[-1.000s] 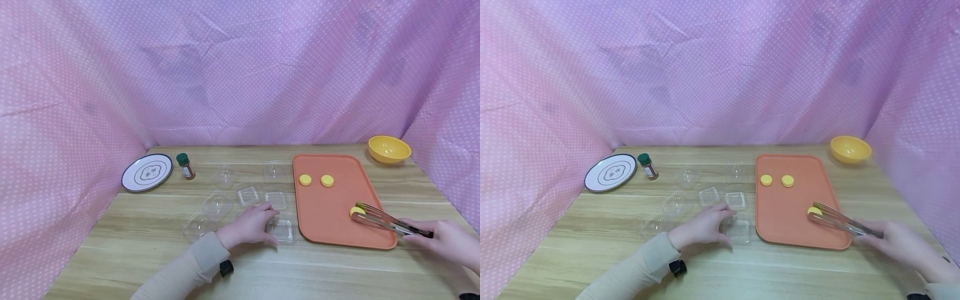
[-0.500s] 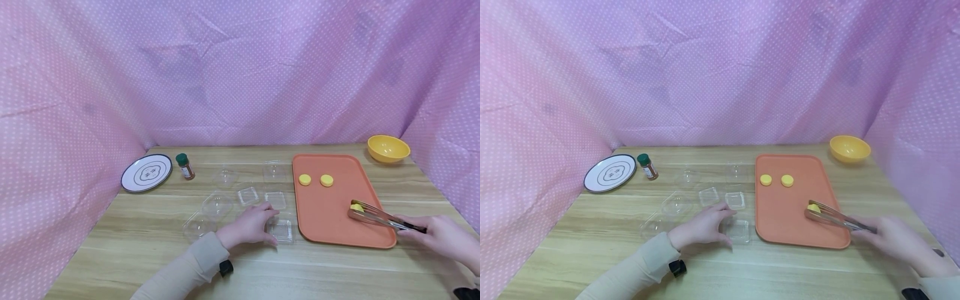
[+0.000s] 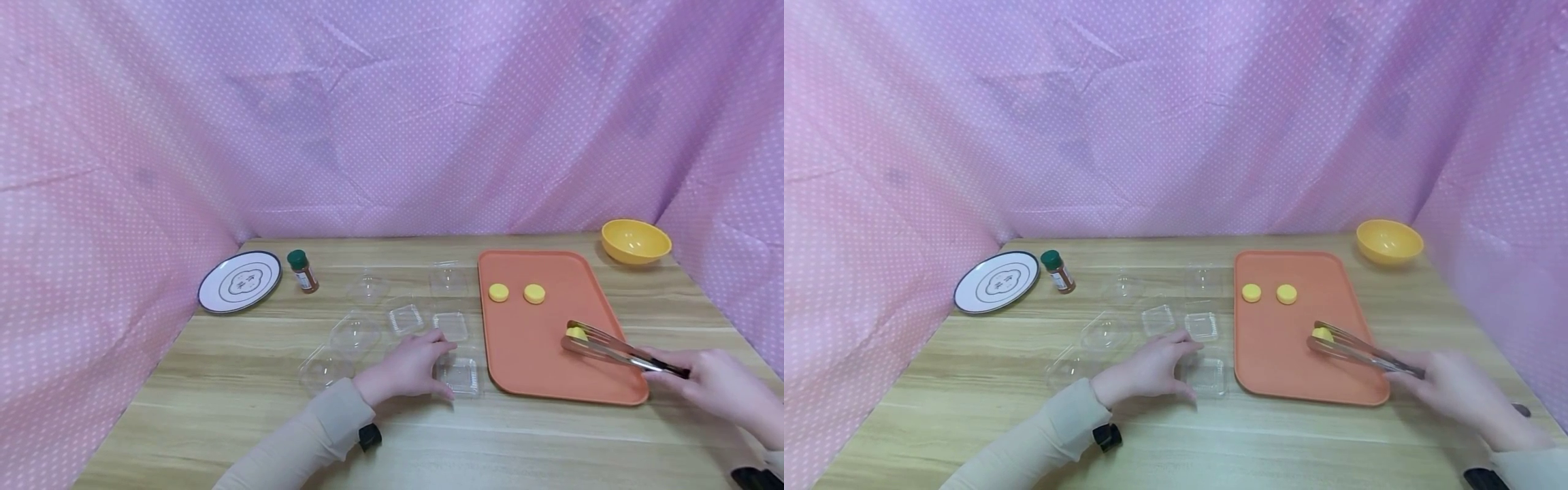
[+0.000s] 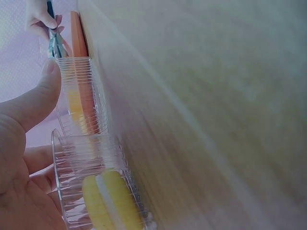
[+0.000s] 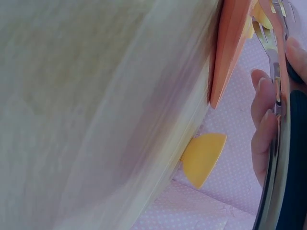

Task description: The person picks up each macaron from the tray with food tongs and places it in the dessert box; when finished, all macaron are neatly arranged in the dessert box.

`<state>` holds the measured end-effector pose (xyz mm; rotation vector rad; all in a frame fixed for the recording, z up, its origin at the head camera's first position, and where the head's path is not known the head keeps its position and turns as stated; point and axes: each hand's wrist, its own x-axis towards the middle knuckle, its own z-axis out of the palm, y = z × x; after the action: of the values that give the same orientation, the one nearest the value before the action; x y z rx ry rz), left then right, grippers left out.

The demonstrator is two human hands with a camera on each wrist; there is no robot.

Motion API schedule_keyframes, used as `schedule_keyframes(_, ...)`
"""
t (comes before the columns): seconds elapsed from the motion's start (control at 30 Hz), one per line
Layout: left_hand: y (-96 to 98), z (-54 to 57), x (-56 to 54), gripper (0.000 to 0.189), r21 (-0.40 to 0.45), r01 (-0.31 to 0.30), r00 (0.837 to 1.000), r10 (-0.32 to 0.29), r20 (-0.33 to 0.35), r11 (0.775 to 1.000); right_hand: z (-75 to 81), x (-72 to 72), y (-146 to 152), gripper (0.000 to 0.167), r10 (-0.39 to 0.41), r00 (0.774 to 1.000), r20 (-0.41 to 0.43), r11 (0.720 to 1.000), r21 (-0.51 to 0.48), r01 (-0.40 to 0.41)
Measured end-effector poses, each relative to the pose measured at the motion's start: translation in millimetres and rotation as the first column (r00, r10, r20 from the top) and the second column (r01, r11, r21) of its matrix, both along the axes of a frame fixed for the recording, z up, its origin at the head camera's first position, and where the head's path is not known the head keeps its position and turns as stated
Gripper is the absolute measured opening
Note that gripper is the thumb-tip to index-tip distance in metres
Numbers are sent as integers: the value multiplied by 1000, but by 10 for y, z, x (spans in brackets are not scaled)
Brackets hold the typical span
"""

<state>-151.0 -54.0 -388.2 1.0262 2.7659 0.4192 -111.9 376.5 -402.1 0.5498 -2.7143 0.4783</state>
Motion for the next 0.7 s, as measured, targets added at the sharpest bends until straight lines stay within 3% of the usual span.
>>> schedule_keyframes(0.33,1,5,6,79,-4,-1,1000,1,6,1000,16,-9,-141,38,0,1000,11,999,40,0)
schedule_keyframes(0.7,-1,2,4,79,6,3,1000,-3,-3,1000,82,-48,-328,38,108,993,-56,994,16,-107)
